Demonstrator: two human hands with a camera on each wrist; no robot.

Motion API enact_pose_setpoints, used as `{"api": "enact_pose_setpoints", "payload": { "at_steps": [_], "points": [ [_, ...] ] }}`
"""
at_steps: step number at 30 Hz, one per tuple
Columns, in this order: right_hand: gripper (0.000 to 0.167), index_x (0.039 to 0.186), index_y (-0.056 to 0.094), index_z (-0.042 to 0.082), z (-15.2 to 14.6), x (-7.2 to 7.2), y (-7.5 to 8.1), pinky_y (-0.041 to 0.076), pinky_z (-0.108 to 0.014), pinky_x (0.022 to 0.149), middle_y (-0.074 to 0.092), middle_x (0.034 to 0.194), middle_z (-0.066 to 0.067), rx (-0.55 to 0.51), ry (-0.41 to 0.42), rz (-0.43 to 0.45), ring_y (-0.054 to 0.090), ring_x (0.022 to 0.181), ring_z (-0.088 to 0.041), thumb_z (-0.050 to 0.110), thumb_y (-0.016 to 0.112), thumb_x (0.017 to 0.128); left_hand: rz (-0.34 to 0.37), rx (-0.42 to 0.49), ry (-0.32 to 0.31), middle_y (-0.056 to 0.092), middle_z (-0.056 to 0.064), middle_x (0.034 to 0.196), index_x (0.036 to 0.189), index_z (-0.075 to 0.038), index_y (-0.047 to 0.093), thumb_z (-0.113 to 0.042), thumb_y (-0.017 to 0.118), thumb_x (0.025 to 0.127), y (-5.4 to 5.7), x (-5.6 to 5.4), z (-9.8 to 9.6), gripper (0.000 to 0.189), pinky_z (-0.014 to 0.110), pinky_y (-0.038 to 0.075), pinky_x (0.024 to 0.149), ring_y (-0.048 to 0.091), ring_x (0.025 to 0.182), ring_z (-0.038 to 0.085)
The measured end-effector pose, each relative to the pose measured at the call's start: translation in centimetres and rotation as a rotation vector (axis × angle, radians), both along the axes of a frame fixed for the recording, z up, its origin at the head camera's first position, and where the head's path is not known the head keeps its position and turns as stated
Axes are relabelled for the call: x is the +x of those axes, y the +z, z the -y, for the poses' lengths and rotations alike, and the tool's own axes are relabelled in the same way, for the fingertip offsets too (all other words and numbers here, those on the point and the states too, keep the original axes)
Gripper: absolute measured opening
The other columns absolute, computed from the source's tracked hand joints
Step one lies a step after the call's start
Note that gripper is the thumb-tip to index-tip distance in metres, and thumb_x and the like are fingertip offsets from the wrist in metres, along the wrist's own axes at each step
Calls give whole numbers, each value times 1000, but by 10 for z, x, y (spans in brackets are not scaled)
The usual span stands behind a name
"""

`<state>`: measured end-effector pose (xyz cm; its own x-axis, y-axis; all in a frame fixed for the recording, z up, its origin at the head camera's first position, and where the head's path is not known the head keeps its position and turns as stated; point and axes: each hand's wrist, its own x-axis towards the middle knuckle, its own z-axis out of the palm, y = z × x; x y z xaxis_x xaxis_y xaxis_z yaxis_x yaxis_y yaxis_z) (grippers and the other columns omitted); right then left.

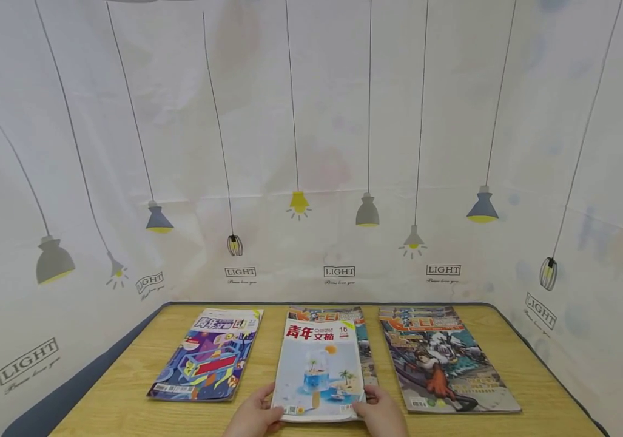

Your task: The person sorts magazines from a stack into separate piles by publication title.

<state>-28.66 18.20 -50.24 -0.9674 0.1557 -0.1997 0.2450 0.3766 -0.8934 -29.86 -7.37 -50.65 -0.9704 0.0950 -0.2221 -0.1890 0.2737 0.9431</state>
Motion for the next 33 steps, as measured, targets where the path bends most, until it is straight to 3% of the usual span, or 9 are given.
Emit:
{"api": "enact_pose_setpoints", "payload": {
  "at_steps": [6, 9, 19, 33],
  "points": [
    [59, 132, 40, -19, 1, -1, -7, 56, -34, 67, 60, 92, -20, -238, -14, 25, 61, 75, -21, -5, 65, 81, 2, 55, -23, 67, 8, 90, 140, 16, 29, -1, 59, 90, -1, -1, 2, 61, 30, 55, 65, 65, 71, 17],
    [62, 135, 35, -20, 0, -2, -9, 56, -33, 66, 60, 95, -21, -284, -17, 30, 62, 74, -19, -7, 63, 81, 6, 88, -39, 67, 7, 89, 141, 17, 28, 0, 58, 90, -2, -2, 4, 62, 31, 56, 66, 66, 71, 18],
    [63, 139, 30, -19, 2, 2, -3, 56, -33, 64, 59, 91, -19, -297, -15, 25, 63, 72, -20, -8, 58, 84, 27, 60, -19, 65, 7, 86, 140, 15, 30, 1, 58, 89, 2, 0, 3, 61, 30, 56, 65, 67, 71, 18],
    [67, 138, 34, -17, 12, 6, 1, 55, -32, 59, 53, 89, -19, -341, -138, -22, 59, 65, -20, -18, 57, 75, 42, 74, -7, 65, 7, 83, 140, 15, 32, 4, 57, 89, 2, -1, 5, 58, 28, 55, 64, 66, 70, 18]
  ]
}}
